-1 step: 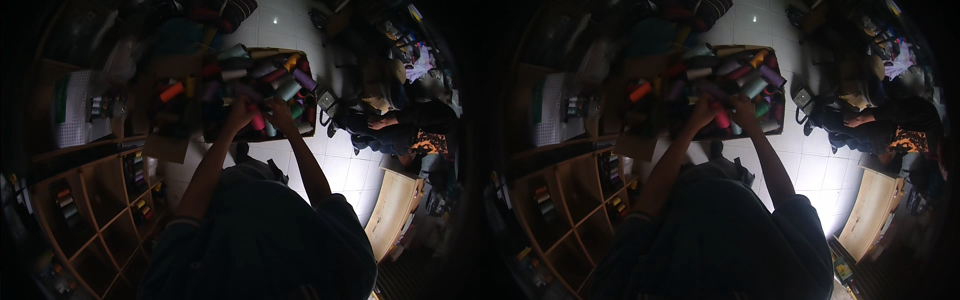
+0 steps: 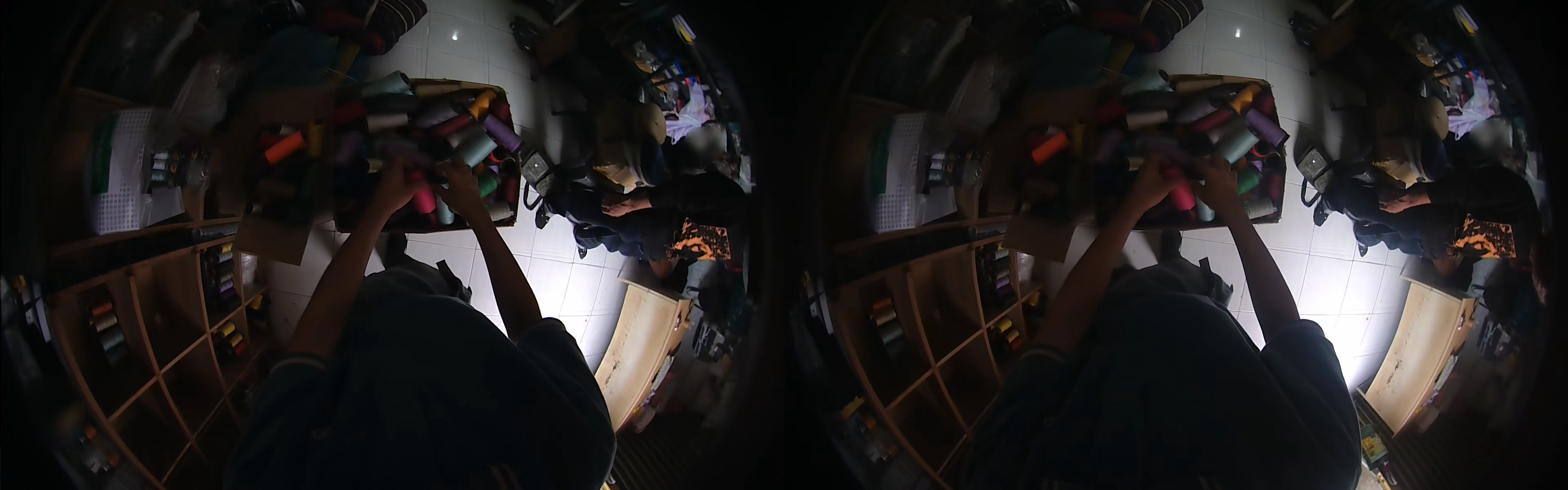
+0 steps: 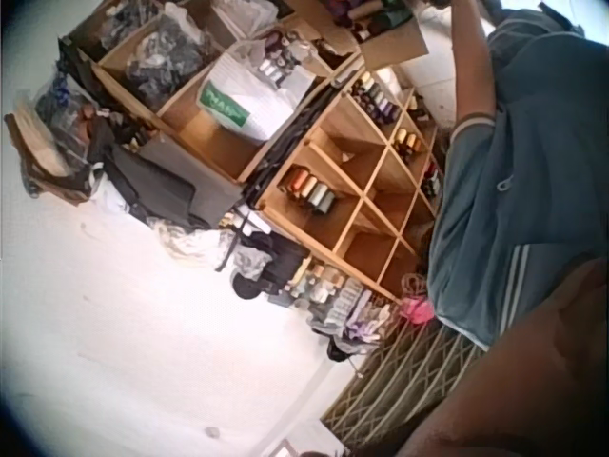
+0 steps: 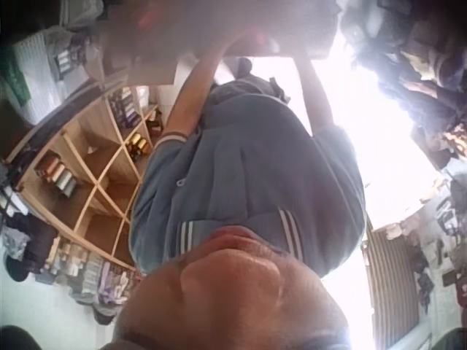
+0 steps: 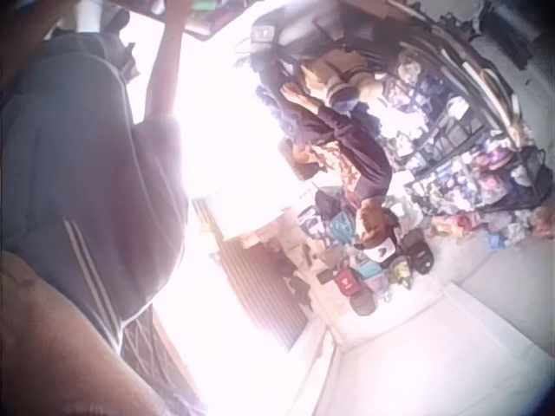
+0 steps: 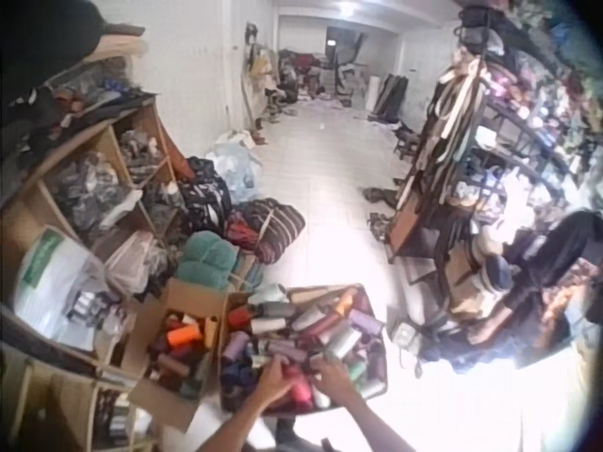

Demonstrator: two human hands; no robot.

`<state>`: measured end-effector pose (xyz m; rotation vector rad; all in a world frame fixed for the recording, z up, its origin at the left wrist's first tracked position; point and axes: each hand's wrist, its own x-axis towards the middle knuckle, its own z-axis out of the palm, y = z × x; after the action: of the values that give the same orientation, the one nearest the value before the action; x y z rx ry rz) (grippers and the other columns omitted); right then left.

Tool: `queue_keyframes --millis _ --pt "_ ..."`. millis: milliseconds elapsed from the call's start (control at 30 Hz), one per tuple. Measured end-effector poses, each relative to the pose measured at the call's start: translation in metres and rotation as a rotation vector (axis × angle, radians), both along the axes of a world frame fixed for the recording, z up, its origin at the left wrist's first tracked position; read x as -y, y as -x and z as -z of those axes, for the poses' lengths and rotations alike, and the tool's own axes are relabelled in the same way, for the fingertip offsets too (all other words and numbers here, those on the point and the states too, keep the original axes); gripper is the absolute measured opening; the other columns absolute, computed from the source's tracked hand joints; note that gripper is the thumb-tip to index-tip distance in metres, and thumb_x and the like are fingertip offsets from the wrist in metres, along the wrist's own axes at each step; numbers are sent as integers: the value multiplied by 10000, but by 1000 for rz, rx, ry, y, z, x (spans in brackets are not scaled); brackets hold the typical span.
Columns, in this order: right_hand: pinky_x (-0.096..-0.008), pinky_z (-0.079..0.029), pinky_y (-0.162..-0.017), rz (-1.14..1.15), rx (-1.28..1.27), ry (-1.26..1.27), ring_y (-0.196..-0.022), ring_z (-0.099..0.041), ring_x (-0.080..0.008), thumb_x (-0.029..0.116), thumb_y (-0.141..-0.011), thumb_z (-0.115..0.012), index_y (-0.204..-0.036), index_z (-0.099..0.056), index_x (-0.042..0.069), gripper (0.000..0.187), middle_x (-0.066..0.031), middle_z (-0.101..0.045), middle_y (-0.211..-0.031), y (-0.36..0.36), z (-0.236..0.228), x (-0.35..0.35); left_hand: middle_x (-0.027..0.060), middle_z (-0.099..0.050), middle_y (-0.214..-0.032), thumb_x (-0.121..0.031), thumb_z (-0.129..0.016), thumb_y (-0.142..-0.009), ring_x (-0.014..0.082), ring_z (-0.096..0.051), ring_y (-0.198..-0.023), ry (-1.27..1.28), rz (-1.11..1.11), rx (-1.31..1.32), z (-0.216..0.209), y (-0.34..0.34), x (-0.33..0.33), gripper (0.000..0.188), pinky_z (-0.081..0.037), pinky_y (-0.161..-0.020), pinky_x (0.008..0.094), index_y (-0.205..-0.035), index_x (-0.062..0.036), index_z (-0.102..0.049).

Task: The person organizes colorful thread spools by picking them up from a cardboard box and placing them into a wooden shelf. The person handles the spools one by one, arranging them in the shelf compartments.

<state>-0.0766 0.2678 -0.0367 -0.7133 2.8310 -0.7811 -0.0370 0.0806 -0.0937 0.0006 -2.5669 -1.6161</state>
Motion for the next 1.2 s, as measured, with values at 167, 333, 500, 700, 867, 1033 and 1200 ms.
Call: queue_keyframes --millis 167,333,500,700,867,1033,1200 --pt "-506 -449 -806 -133 -146 167 -1015 -536 -371 203 -789 -647 -1035 -593 85 278 -175 -546 -1042 8 -13 47 112 -626 -1068 -162 -743 -781 214 -645 -894 -181 -129 89 -42 -31 19 415 -526 -738 329 -1137 -25 -578" --pt "-465 -428 -862 -435 -63 405 -1001 -524 -407 118 -817 -634 -1080 -545 27 292 -210 -529 -1034 -12 -47 162 70 -639 -1034 -93 -653 -867 140 -623 -860 -355 -588 22 -83 -132 120 272 -513 -732 286 -1122 -26 -585" --pt "-417 -449 -839 -745 42 561 -977 -556 -351 61 -815 -630 -1075 -551 23 274 -173 -548 -1014 -66 -68 292 69 -670 -982 -57 -609 -893 137 -637 -869 -288 -1131 -59 -97 -277 201 179 -521 -723 271 -1065 -9 -604" --pt "-383 -480 -726 -1041 187 620 -824 -596 -306 47 -801 -646 -1039 -573 29 249 -146 -564 -969 -178 -133 421 83 -680 -914 -13 -582 -886 154 -645 -816 -243 -1449 -64 -91 -415 242 157 -526 -716 279 -1039 -5 -611" --pt "-407 -483 -747 -1257 162 580 -871 -600 -340 76 -815 -637 -1047 -568 43 244 -148 -565 -995 -270 -170 534 92 -697 -935 -58 -584 -903 189 -661 -819 -79 -1603 -288 -126 -489 354 161 -524 -744 293 -1056 -22 -619" --pt "-429 -490 -774 -1416 46 557 -937 -606 -356 108 -828 -635 -1067 -567 61 253 -156 -576 -1048 -367 -194 640 163 -639 -1066 -24 -590 -844 284 -615 -1007 293 -1739 -210 -221 -558 462 245 -497 -865 375 -1089 -25 -598" --pt "-432 -507 -774 -1432 -23 568 -957 -619 -348 85 -837 -637 -1183 -526 78 364 -175 -551 -1124 -440 -201 729 242 -440 -1321 21 -594 -756 461 -410 -1207 900 -1680 2 -274 -591 543 586 -356 -1053 472 -1315 -64 -440"
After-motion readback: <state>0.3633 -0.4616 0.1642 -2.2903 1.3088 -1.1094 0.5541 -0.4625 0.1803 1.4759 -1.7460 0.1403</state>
